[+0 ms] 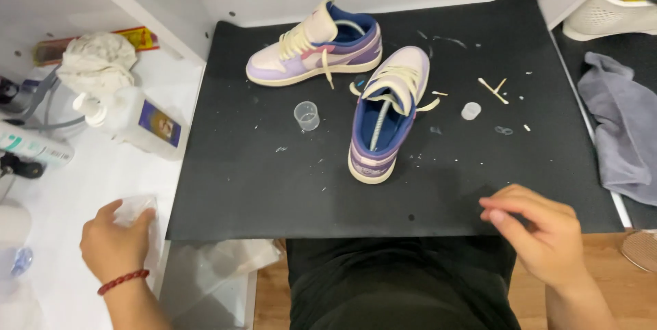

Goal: Detailing a pair of sneakers using cleaning solution and cotton swabs.

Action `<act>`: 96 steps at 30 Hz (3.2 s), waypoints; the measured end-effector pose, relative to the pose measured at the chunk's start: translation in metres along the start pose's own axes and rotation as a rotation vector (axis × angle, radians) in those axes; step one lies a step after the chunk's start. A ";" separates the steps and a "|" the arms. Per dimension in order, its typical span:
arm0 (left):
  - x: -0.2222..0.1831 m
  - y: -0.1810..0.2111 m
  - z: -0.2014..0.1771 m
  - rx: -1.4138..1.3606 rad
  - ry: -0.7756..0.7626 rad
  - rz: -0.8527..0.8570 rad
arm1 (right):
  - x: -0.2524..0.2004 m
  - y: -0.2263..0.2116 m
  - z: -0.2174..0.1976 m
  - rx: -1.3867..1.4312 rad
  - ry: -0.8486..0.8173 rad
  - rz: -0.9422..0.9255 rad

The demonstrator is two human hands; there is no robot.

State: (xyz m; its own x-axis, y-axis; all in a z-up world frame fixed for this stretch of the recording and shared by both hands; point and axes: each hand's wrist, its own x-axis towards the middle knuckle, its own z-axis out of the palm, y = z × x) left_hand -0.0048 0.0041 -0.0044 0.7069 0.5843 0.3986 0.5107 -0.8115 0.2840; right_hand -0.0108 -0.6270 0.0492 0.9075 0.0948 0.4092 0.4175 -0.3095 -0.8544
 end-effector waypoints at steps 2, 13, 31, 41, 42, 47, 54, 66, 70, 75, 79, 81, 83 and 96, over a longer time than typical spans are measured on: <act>0.000 -0.006 0.003 -0.019 0.017 -0.006 | 0.028 0.003 -0.014 -0.187 0.065 -0.007; -0.013 -0.071 0.050 0.101 0.235 0.225 | 0.198 0.144 -0.035 -1.051 -0.147 0.234; -0.056 0.219 -0.046 -0.819 0.050 0.640 | 0.222 0.093 -0.016 -0.909 -0.306 -0.200; -0.025 0.320 -0.066 -1.001 -0.025 0.970 | 0.233 0.083 0.018 -0.992 -0.474 0.166; -0.024 0.325 -0.065 -1.028 -0.012 0.990 | 0.233 0.084 0.015 -1.040 -0.414 0.226; -0.018 0.348 -0.060 -1.072 -0.030 1.032 | 0.230 0.058 0.000 -1.270 -0.022 -0.014; -0.001 0.395 -0.092 -1.055 0.032 1.247 | 0.219 -0.091 0.015 -0.248 -0.097 -0.431; -0.011 0.395 -0.070 -1.105 -0.014 1.284 | 0.220 -0.074 0.030 -0.248 -0.317 -0.292; -0.016 0.386 -0.065 -1.320 -0.146 1.112 | 0.216 -0.060 0.043 -0.095 -0.291 -0.096; -0.029 0.379 -0.020 -1.845 -0.825 0.500 | 0.218 -0.059 0.053 -0.100 -0.332 -0.115; -0.031 0.376 -0.009 -1.864 -0.756 0.420 | 0.220 -0.061 0.056 -0.252 -0.340 -0.133; -0.033 0.374 -0.007 -1.862 -0.759 0.400 | 0.220 -0.060 0.056 -0.261 -0.359 -0.189; -0.035 0.373 -0.005 -1.860 -0.757 0.379 | 0.221 -0.064 0.058 -0.267 -0.381 -0.247; -0.040 0.377 -0.004 -1.810 -0.621 0.370 | 0.227 -0.047 0.060 -0.221 -0.402 -0.232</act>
State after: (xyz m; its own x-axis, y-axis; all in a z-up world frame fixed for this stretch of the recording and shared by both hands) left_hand 0.1568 -0.3252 0.0903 0.8974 0.0025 0.4412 -0.4191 0.3176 0.8506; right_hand 0.1787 -0.5342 0.1631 0.7564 0.5271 0.3873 0.6294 -0.4257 -0.6501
